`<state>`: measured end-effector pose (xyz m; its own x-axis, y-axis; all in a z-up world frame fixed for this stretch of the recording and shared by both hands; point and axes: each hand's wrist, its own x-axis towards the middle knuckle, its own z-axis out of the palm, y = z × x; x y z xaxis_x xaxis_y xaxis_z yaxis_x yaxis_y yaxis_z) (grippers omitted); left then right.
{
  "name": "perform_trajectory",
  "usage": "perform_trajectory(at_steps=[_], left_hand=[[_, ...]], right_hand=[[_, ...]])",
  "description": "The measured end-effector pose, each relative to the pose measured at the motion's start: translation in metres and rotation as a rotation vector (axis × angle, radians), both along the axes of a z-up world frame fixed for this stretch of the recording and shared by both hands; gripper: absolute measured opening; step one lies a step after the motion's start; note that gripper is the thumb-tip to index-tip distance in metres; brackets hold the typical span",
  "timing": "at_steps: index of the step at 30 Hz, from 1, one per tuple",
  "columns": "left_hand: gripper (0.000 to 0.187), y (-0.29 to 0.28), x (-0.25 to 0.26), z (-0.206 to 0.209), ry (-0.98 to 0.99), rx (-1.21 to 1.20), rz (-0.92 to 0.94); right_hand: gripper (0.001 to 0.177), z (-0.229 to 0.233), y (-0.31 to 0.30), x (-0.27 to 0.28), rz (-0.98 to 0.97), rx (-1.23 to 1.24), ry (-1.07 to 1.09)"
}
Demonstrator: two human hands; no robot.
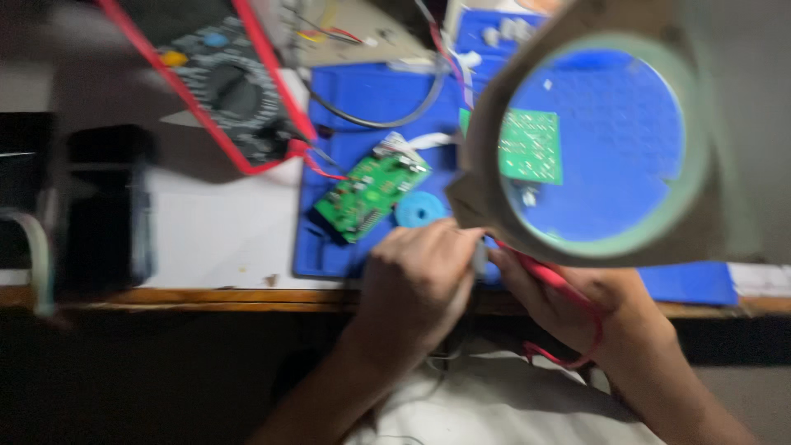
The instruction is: The person uses a multimeter to test points on a green circuit board and a small cylindrical component. They then use a soldering iron and solder to attach the component to the board and inspect the connection.
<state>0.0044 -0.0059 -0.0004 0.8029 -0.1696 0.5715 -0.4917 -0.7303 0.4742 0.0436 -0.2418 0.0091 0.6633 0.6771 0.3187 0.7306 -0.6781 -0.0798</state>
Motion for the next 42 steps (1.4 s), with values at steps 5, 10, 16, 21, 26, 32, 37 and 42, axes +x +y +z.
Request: perform_trajectory(at_steps=[5,10,16,21,26,32,37,42], left_hand=[[0.030,0.000,0.009,0.003,-0.084,-0.123,0.097],[0.014,-0.006,0.009,-0.012,-0.105,-0.069,0.168],[0.035,-0.005,0.013,-0.017,-0.176,0.032,0.172],[0.043,0.000,0.003,-0.007,-0.150,0.096,0.096],[0.026,0.083,0.009,0.025,0.005,0.134,0.100],[0.036,0.198,0.043,0.054,0.004,-0.239,0.486],[0.066,0.225,0.075,0.060,0.245,-0.642,0.414],[0.031,0.220,0.081,0.071,0.358,-0.638,0.418]], right_hand=[[0.040,0.010,0.006,0.015,0.128,0.192,0.172],[0.031,0.015,0.016,0.005,0.063,0.246,0.263],[0.037,0.010,0.013,0.003,0.013,0.265,0.218],[0.042,-0.001,0.005,0.001,-0.067,0.282,0.350],[0.032,-0.001,0.011,-0.003,-0.170,0.306,0.357],[0.041,-0.006,0.003,-0.001,-0.207,0.223,0.331],[0.042,-0.011,-0.001,0.001,-0.201,0.173,0.316],[0.048,0.023,0.027,0.000,-0.249,0.090,0.335]])
